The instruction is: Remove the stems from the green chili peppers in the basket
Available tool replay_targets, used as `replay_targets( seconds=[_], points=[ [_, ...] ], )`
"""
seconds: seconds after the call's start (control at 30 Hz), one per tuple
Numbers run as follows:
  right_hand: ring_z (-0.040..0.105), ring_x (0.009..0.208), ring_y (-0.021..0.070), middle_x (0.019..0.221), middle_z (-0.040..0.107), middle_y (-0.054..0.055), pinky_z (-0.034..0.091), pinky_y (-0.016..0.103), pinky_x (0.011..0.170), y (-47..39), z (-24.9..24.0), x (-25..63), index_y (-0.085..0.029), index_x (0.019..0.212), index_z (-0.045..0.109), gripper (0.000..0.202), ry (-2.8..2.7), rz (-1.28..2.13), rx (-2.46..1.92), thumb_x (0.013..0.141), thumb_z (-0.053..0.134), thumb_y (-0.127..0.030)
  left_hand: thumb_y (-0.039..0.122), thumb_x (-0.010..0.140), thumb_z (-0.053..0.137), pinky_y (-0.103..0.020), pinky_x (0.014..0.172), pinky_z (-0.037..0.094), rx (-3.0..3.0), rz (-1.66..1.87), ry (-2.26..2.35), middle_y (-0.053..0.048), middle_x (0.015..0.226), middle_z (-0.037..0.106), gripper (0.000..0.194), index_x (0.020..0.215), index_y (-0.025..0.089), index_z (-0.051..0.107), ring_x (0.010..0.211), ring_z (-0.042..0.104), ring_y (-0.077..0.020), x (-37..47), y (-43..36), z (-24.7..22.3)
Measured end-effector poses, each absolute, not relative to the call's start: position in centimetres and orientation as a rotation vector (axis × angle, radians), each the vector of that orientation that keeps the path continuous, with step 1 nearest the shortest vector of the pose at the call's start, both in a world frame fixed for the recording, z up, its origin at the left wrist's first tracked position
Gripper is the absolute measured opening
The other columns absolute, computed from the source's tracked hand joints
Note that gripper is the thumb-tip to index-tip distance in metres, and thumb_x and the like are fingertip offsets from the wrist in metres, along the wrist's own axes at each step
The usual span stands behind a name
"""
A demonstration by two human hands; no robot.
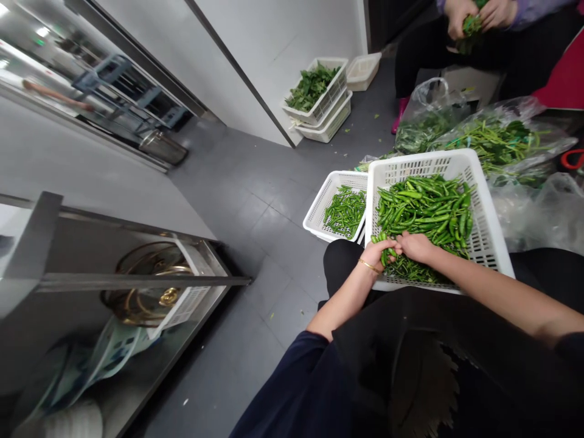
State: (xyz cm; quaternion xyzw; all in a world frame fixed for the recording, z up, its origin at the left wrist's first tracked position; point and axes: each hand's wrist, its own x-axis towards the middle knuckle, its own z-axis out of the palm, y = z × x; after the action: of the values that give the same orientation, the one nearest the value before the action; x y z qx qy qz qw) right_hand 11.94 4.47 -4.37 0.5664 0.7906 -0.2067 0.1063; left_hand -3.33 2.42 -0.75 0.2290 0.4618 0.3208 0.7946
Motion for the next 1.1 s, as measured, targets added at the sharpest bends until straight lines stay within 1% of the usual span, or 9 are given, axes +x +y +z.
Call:
replay_targets(
  seconds=[0.13, 0.3, 0.4, 0.53, 0.7, 0.77, 0.9, 1.0, 1.1],
  points=[
    [0.064, 0.082, 0.0212, 0.094, 0.066, 0.015, 0.045, 0.029, 0.067, 4.8, -3.6, 13.3, -0.012, 0.093, 0.062, 0.022, 2.344, -0.704, 1.719, 0.085, 0.045, -0.025, 0.032, 0.057, 0.075, -0.018, 0.039, 0.026, 0.603, 0.751, 0.997, 0.001, 0.055, 0.053, 0.034, 0.07, 0.012, 0.052, 0.046, 0.048, -0.0063, -3.2, 2.4, -1.4],
    [0.055, 0.048, 0.011, 0.056, 0.06, 0.0, 0.044, 0.023, 0.049, 3.7, -0.3, 16.1, -0.015, 0.082, 0.057, 0.029, 2.119, -1.853, 1.869, 0.077, 0.056, -0.044, 0.03, 0.051, 0.079, -0.017, 0.041, 0.03, 0.884, 0.719, 1.115, 0.004, 0.058, 0.054, 0.038, 0.071, 0.013, 0.052, 0.045, 0.048, -0.005, -1.7, 2.1, -1.7],
    [0.05, 0.041, 0.0092, 0.048, 0.055, -0.003, 0.042, 0.022, 0.044, 2.6, 0.9, 16.5, -0.016, 0.081, 0.057, 0.031, 1.997, -2.166, 1.829, 0.072, 0.061, -0.045, 0.029, 0.049, 0.08, -0.018, 0.042, 0.034, 0.939, 0.619, 1.053, 0.006, 0.056, 0.052, 0.039, 0.067, 0.014, 0.049, 0.045, 0.048, -0.0044, -1.1, 1.8, -1.2],
    [0.056, 0.047, 0.0116, 0.059, 0.062, 0.001, 0.044, 0.024, 0.047, 2.3, -0.1, 17.1, -0.016, 0.084, 0.059, 0.029, 2.015, -1.986, 1.843, 0.077, 0.052, -0.043, 0.026, 0.047, 0.081, -0.018, 0.042, 0.036, 0.908, 0.569, 1.073, 0.006, 0.054, 0.05, 0.039, 0.066, 0.013, 0.049, 0.043, 0.044, -0.0028, -1.9, 1.4, -0.5],
    [0.065, 0.082, 0.0249, 0.091, 0.068, 0.015, 0.047, 0.033, 0.067, 3.3, -2.7, 14.9, -0.015, 0.081, 0.067, 0.028, 2.199, -0.859, 1.761, 0.079, 0.051, -0.038, 0.034, 0.049, 0.081, -0.017, 0.036, 0.027, 0.889, 0.565, 1.142, 0.004, 0.053, 0.051, 0.04, 0.07, 0.012, 0.054, 0.039, 0.046, -0.0044, -3.6, 1.5, 0.3],
    [0.063, 0.09, 0.0284, 0.099, 0.066, 0.02, 0.046, 0.035, 0.071, 3.7, -3.3, 13.5, -0.012, 0.084, 0.068, 0.025, 2.164, -0.676, 1.771, 0.078, 0.051, -0.031, 0.035, 0.049, 0.081, -0.016, 0.035, 0.026, 0.89, 0.583, 1.167, 0.004, 0.052, 0.051, 0.039, 0.067, 0.012, 0.054, 0.038, 0.046, -0.0045, -3.8, 1.7, 0.3],
    [0.064, 0.082, 0.0239, 0.089, 0.069, 0.015, 0.045, 0.03, 0.067, 3.7, -3.0, 13.7, -0.014, 0.076, 0.068, 0.021, 2.148, -0.74, 1.795, 0.077, 0.051, -0.026, 0.033, 0.051, 0.079, -0.017, 0.035, 0.025, 0.837, 0.627, 1.185, 0.003, 0.051, 0.051, 0.035, 0.066, 0.012, 0.054, 0.038, 0.046, -0.0049, -3.5, 1.7, -0.1],
    [0.058, 0.063, 0.0152, 0.068, 0.065, 0.004, 0.041, 0.024, 0.058, 2.2, -1.9, 15.5, -0.017, 0.07, 0.063, 0.025, 2.215, -1.173, 1.892, 0.078, 0.05, -0.037, 0.034, 0.054, 0.077, -0.016, 0.036, 0.024, 0.779, 0.652, 1.165, 0.003, 0.053, 0.053, 0.035, 0.074, 0.012, 0.058, 0.039, 0.045, -0.0044, -2.9, 1.5, -0.5],
    [0.046, 0.047, 0.0108, 0.049, 0.051, -0.003, 0.036, 0.023, 0.049, -0.2, -0.7, 15.8, -0.018, 0.068, 0.058, 0.033, 2.208, -1.654, 1.968, 0.078, 0.05, -0.048, 0.036, 0.052, 0.078, -0.016, 0.038, 0.025, 0.767, 0.639, 1.092, 0.003, 0.056, 0.055, 0.043, 0.083, 0.012, 0.062, 0.042, 0.045, -0.0035, -1.9, 1.2, -0.5]
  ],
)
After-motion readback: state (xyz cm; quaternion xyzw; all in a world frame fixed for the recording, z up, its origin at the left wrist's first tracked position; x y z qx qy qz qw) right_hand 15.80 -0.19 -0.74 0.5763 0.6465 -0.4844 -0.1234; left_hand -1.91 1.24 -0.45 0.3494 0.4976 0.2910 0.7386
